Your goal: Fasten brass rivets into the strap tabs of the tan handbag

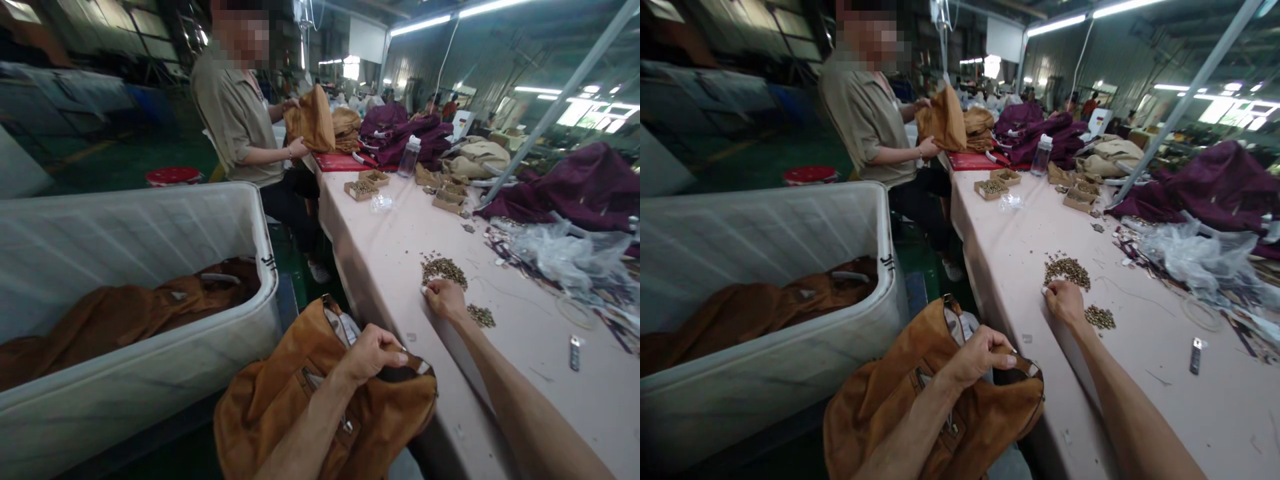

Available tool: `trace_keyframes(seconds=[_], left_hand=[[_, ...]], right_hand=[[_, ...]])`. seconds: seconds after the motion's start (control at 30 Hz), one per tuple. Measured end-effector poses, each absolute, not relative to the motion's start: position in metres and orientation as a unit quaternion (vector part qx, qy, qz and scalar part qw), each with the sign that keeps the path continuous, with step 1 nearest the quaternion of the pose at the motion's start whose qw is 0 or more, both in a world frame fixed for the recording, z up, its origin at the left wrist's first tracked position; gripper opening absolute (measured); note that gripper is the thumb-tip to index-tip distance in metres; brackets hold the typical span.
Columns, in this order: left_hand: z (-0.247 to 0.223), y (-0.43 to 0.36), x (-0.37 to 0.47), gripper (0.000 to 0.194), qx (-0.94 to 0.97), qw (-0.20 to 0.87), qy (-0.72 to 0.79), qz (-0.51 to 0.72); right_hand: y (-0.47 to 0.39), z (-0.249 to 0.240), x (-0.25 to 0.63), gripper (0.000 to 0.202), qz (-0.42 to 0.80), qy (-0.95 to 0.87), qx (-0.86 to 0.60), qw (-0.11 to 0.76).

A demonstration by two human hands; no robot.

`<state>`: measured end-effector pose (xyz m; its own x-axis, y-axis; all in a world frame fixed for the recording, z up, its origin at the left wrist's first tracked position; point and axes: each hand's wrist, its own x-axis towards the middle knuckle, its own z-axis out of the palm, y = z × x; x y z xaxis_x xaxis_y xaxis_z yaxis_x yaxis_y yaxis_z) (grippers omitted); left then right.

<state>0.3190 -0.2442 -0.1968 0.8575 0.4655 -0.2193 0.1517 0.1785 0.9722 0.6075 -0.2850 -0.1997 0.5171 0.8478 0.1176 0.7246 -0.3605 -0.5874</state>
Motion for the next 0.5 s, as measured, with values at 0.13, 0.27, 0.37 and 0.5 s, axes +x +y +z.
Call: trace_keyframes(seconds=[0.13, 0.27, 0.37, 0.5], left_hand=[[-0.187, -0.243, 0.319, 0.035, 0.675, 0.67, 0.279, 0.136], [-0.184, -0.236, 0.327, 0.039, 0.691, 0.636, 0.299, 0.172], [-0.183, -0.235, 0.334, 0.04, 0.687, 0.66, 0.275, 0.129], [-0.185, -0.238, 0.336, 0.039, 0.669, 0.667, 0.304, 0.125]], right_hand=[[-0.267, -0.2, 0.602, 0.03, 0.085, -0.504, -0.817, 0.267], [-0.256, -0.197, 0.613, 0.031, 0.078, -0.512, -0.815, 0.259], [-0.258, -0.197, 0.616, 0.032, 0.084, -0.52, -0.807, 0.267], [-0.269, -0.199, 0.609, 0.027, 0.098, -0.545, -0.784, 0.281]])
